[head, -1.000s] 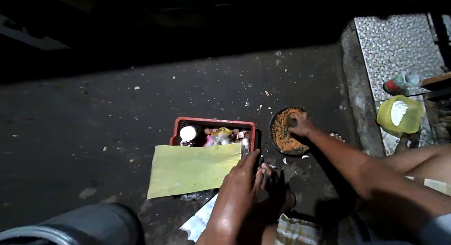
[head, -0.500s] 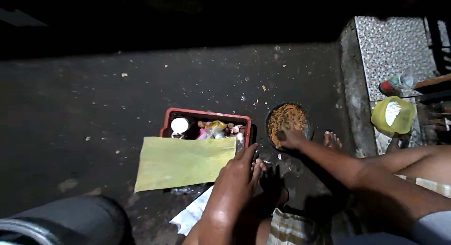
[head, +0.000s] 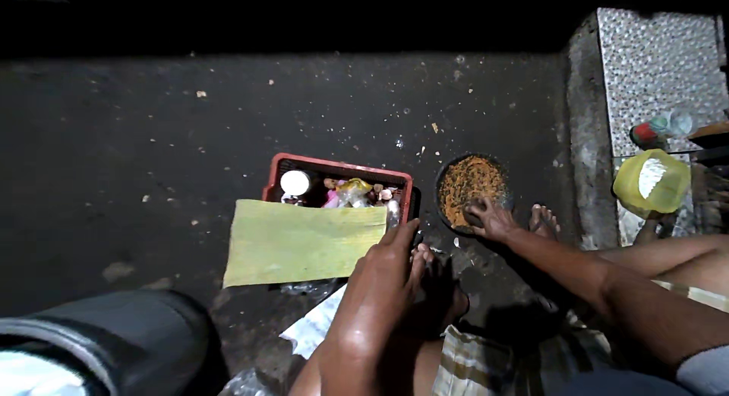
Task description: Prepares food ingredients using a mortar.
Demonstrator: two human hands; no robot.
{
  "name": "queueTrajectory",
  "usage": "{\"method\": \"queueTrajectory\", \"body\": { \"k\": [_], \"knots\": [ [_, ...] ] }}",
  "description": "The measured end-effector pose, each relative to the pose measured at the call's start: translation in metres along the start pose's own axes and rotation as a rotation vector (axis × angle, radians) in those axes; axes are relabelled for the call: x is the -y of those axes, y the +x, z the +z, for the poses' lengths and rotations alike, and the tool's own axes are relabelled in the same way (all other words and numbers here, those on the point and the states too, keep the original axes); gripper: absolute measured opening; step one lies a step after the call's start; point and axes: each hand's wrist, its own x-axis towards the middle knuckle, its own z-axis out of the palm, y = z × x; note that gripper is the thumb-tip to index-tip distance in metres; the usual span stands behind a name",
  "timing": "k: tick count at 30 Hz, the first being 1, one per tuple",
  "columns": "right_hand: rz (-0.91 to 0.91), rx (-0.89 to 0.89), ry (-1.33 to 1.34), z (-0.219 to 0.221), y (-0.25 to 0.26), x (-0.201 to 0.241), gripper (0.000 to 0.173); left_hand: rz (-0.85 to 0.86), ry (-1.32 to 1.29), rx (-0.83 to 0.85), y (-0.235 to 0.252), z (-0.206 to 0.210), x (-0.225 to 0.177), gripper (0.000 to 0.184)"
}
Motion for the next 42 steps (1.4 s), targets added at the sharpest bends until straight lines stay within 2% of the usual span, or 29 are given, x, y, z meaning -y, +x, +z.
{"method": "queueTrajectory", "body": {
  "k": [5, 7, 9, 11, 13, 16, 18, 20, 23, 27, 30, 34, 35, 38, 41, 42],
  "knots": [
    [0.139, -0.110, 0.092, -0.042, 0.040, -0.007, 0.066, -0.021, -0.007, 0.038, 0.007, -0.004, -0.005, 0.049],
    [0.183, -0.080, 0.219, -0.051, 0.042, -0.003, 0.069, -0.010, -0.007, 0.005, 0.006, -0.004, -0.005, 0.048],
    [0.184, -0.021, 0.239, -0.030, 0.022, 0.004, 0.070, -0.003, -0.013, 0.014, 0.003, 0.000, -0.003, 0.049],
    [0.095, -0.017, 0.074, -0.001, 0.007, 0.004, 0.063, -0.019, -0.010, 0.037, 0.003, 0.000, -0.003, 0.048],
    [0.077, -0.017, 0.018, -0.001, 0.006, 0.006, 0.058, -0.034, 0.005, 0.031, 0.004, 0.000, -0.001, 0.047],
    [0.143, -0.064, 0.089, -0.036, 0.031, 0.000, 0.066, -0.016, 0.007, 0.049, 0.009, 0.000, -0.005, 0.049],
    [0.165, -0.034, 0.249, -0.081, 0.049, -0.005, 0.065, 0.000, 0.009, 0.026, 0.012, -0.005, -0.009, 0.048],
    [0.221, -0.047, 0.370, -0.096, 0.048, -0.016, 0.065, -0.017, 0.004, 0.042, 0.008, -0.003, -0.010, 0.048],
    [0.306, -0.159, 0.396, -0.059, 0.021, -0.020, 0.067, -0.028, 0.008, 0.078, 0.006, 0.002, -0.007, 0.049],
    [0.154, -0.010, 0.101, -0.010, 0.005, -0.002, 0.063, -0.022, 0.014, 0.051, 0.009, 0.001, -0.004, 0.049],
    [0.186, -0.066, 0.146, -0.036, 0.028, -0.003, 0.064, -0.025, 0.027, 0.058, 0.011, 0.001, -0.004, 0.049],
    [0.211, -0.021, 0.493, -0.107, 0.050, -0.015, 0.064, -0.019, 0.010, 0.071, 0.010, 0.000, -0.007, 0.049],
    [0.218, -0.051, 0.537, -0.113, 0.053, -0.013, 0.062, -0.020, 0.003, 0.072, 0.008, 0.001, -0.007, 0.049],
    [0.241, -0.154, 0.449, -0.075, 0.041, -0.001, 0.065, -0.031, 0.009, 0.091, 0.008, 0.002, -0.007, 0.049],
    [0.129, -0.056, 0.142, -0.019, 0.023, 0.009, 0.066, -0.047, 0.010, 0.078, 0.012, -0.003, -0.007, 0.049],
    [0.110, -0.036, 0.088, -0.014, 0.020, 0.007, 0.063, -0.043, 0.014, 0.072, 0.014, -0.003, -0.006, 0.049]
  ]
}}
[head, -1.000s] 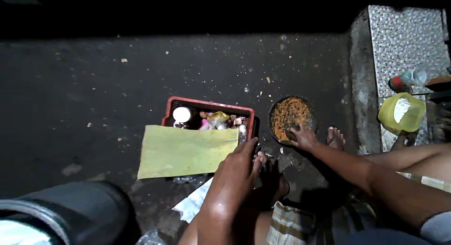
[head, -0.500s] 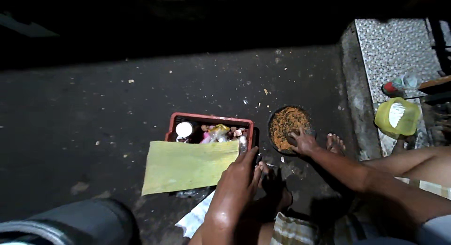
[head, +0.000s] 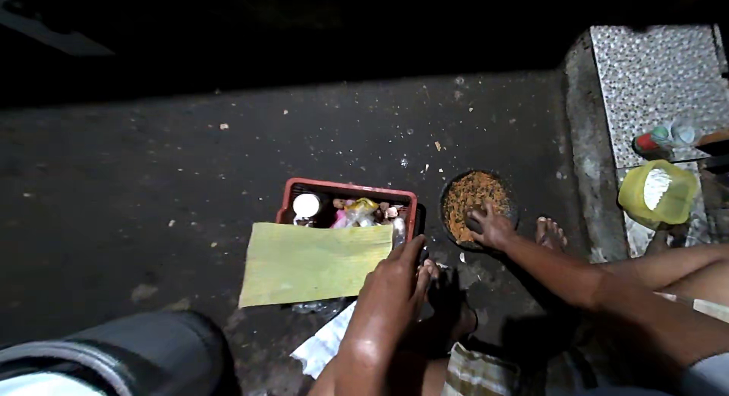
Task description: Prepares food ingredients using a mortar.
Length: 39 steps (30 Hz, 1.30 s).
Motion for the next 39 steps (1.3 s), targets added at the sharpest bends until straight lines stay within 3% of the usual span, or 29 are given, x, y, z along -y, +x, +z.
{"method": "queueTrajectory", "body": {
  "k": [4, 7, 9, 12, 14, 19, 21, 26, 31, 34, 37, 39],
  "knots": [
    [0.080, -0.154, 0.072, -0.023, 0.026, -0.006, 0.063, 0.010, -0.003, 0.005, -0.001, 0.002, 0.001, 0.049],
    [0.114, -0.157, 0.185, -0.047, 0.039, -0.001, 0.066, 0.014, -0.013, -0.006, -0.006, 0.005, 0.002, 0.049],
    [0.104, -0.103, 0.216, -0.034, 0.022, -0.001, 0.065, 0.013, -0.012, -0.014, -0.008, 0.005, 0.003, 0.049],
    [0.028, -0.009, 0.015, -0.001, 0.003, 0.001, 0.062, 0.013, -0.003, -0.045, -0.011, 0.005, 0.005, 0.048],
    [0.009, -0.018, -0.017, -0.002, 0.008, 0.001, 0.061, 0.007, -0.001, -0.029, -0.011, 0.004, 0.006, 0.047],
    [0.044, -0.024, 0.306, -0.058, 0.033, -0.019, 0.066, 0.008, -0.011, -0.010, -0.009, 0.001, 0.000, 0.048],
    [0.101, -0.010, 0.379, -0.054, 0.023, -0.030, 0.068, 0.018, -0.019, -0.019, -0.012, 0.004, 0.002, 0.048],
    [0.040, -0.034, -0.030, 0.000, -0.014, -0.025, 0.060, 0.010, -0.003, -0.030, -0.014, 0.003, 0.006, 0.048],
    [0.109, -0.178, 0.113, -0.036, 0.028, -0.007, 0.065, -0.007, -0.006, 0.002, -0.010, -0.001, 0.005, 0.049],
    [0.143, -0.167, 0.210, -0.024, 0.018, -0.003, 0.069, 0.005, -0.019, -0.017, -0.014, 0.000, 0.006, 0.049],
    [0.075, -0.042, 0.004, 0.003, -0.003, -0.004, 0.064, 0.016, -0.016, -0.037, -0.015, 0.003, 0.010, 0.048],
    [0.063, -0.069, -0.029, 0.001, 0.004, -0.005, 0.061, 0.004, -0.014, -0.026, -0.014, 0.003, 0.012, 0.048]
  ]
}}
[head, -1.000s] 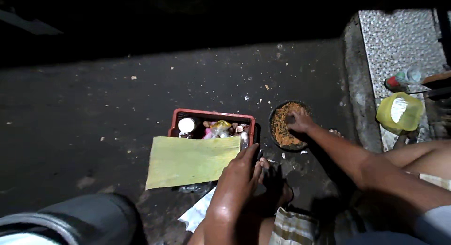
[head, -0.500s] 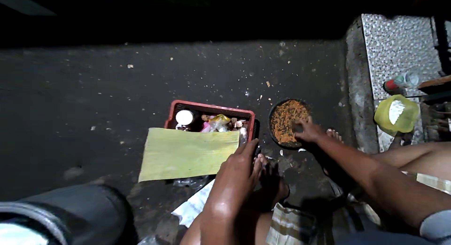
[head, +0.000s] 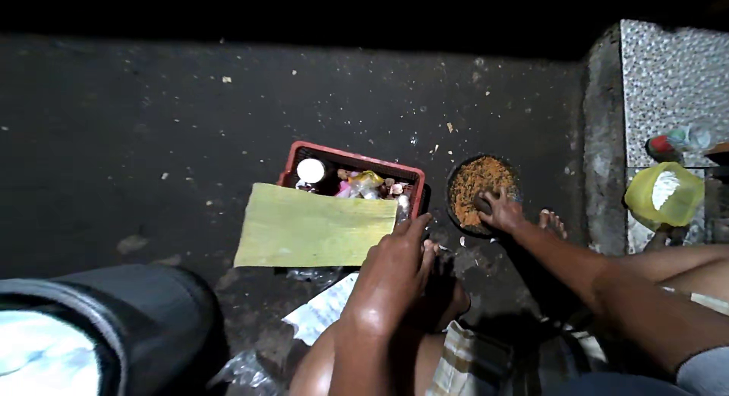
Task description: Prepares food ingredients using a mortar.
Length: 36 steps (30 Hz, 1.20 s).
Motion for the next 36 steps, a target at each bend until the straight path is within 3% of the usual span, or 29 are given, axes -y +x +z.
{"method": "queueTrajectory", "body": {
  "k": [5, 10, 13, 17, 19, 23, 29, 31, 33, 36],
  "knots": [
    [0.113, -0.037, 0.288, -0.039, 0.015, 0.021, 0.067, -0.011, -0.007, 0.030, 0.004, -0.004, -0.005, 0.049],
    [-0.126, 0.048, -0.030, 0.013, -0.022, 0.034, 0.058, -0.006, -0.033, -0.014, -0.004, 0.002, 0.002, 0.047],
    [-0.074, -0.014, -0.057, 0.010, 0.000, 0.030, 0.059, -0.022, -0.028, -0.007, -0.006, 0.003, 0.006, 0.047],
    [0.107, -0.049, 0.058, -0.042, 0.025, 0.033, 0.070, -0.023, -0.038, -0.014, -0.002, -0.005, -0.001, 0.049],
    [0.098, -0.005, 0.115, -0.034, 0.010, 0.034, 0.070, 0.006, -0.029, -0.041, -0.004, -0.002, -0.001, 0.048],
    [-0.076, 0.039, -0.050, 0.008, -0.012, 0.019, 0.060, -0.013, -0.009, -0.010, -0.005, 0.001, 0.001, 0.048],
    [0.119, -0.057, 0.160, -0.045, 0.025, 0.014, 0.071, -0.007, -0.014, 0.016, 0.000, -0.003, -0.008, 0.049],
    [0.111, 0.011, 0.199, -0.034, 0.011, 0.015, 0.069, -0.004, -0.028, 0.019, -0.001, -0.003, -0.008, 0.048],
    [0.024, 0.072, 0.060, -0.008, -0.009, 0.014, 0.067, -0.009, -0.031, 0.017, -0.003, -0.002, -0.007, 0.048],
    [-0.007, 0.052, -0.028, -0.004, -0.004, 0.012, 0.065, -0.038, -0.007, 0.034, 0.001, -0.002, -0.003, 0.047]
  ]
}}
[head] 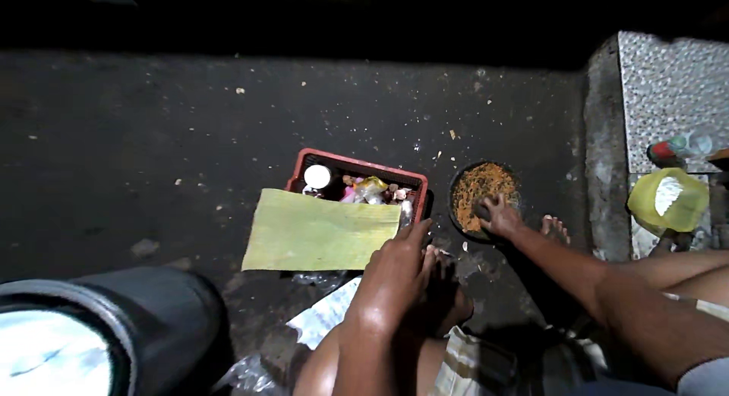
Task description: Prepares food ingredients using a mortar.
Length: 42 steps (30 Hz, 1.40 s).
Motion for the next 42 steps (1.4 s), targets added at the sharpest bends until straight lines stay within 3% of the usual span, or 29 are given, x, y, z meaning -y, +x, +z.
{"method": "queueTrajectory", "body": {
  "k": [3, 5, 9, 11, 15, 18, 23, 26, 27, 30, 33, 36, 38, 42],
  "knots": [
    [0.115, -0.049, 0.242, -0.028, 0.024, -0.007, 0.070, -0.015, -0.005, 0.070, 0.014, -0.004, -0.004, 0.050],
    [0.154, -0.006, 0.667, -0.051, 0.027, -0.014, 0.067, -0.030, -0.010, 0.062, 0.021, -0.006, -0.005, 0.051],
    [0.175, 0.154, 1.728, -0.047, -0.011, -0.021, 0.046, -0.115, 0.031, 0.094, 0.030, 0.009, -0.013, 0.053],
    [0.168, 0.219, 2.043, -0.050, -0.044, -0.017, 0.051, -0.105, 0.040, 0.167, 0.035, 0.027, -0.022, 0.052],
    [-0.103, 0.279, 2.208, -0.062, -0.080, -0.015, 0.057, 0.001, -0.238, 0.288, 0.047, 0.069, -0.040, 0.054],
    [-0.308, 0.264, 2.249, -0.070, -0.099, -0.015, 0.059, -0.022, -0.648, 0.150, 0.049, 0.093, -0.071, 0.063],
    [-0.510, 0.121, 2.069, -0.067, -0.144, -0.019, 0.054, 0.126, -1.145, -0.190, 0.063, 0.145, -0.118, 0.076],
    [-0.527, 0.015, 1.724, -0.060, -0.160, -0.033, 0.053, 0.171, -1.373, -0.314, 0.065, 0.170, -0.132, 0.084],
    [-0.574, -0.030, 1.495, -0.061, -0.161, -0.039, 0.061, 0.166, -1.403, -0.354, 0.065, 0.174, -0.132, 0.085],
    [-0.587, -0.312, 0.810, -0.073, -0.163, -0.043, 0.076, 0.093, -1.309, -0.469, 0.061, 0.175, -0.113, 0.097],
    [-0.717, -0.522, 0.494, -0.078, -0.169, -0.047, 0.060, 0.009, -1.149, -0.487, 0.059, 0.169, -0.092, 0.099],
    [-0.858, -0.439, 0.325, -0.072, -0.171, -0.043, 0.053, -0.050, -0.983, -0.474, 0.056, 0.162, -0.080, 0.093],
    [-0.890, -0.375, 0.218, -0.067, -0.165, -0.037, 0.057, -0.075, -0.865, -0.440, 0.055, 0.157, -0.072, 0.092],
    [-0.886, -0.313, 0.208, -0.063, -0.137, -0.028, 0.050, -0.061, -0.695, -0.379, 0.052, 0.154, -0.058, 0.094]
  ]
}}
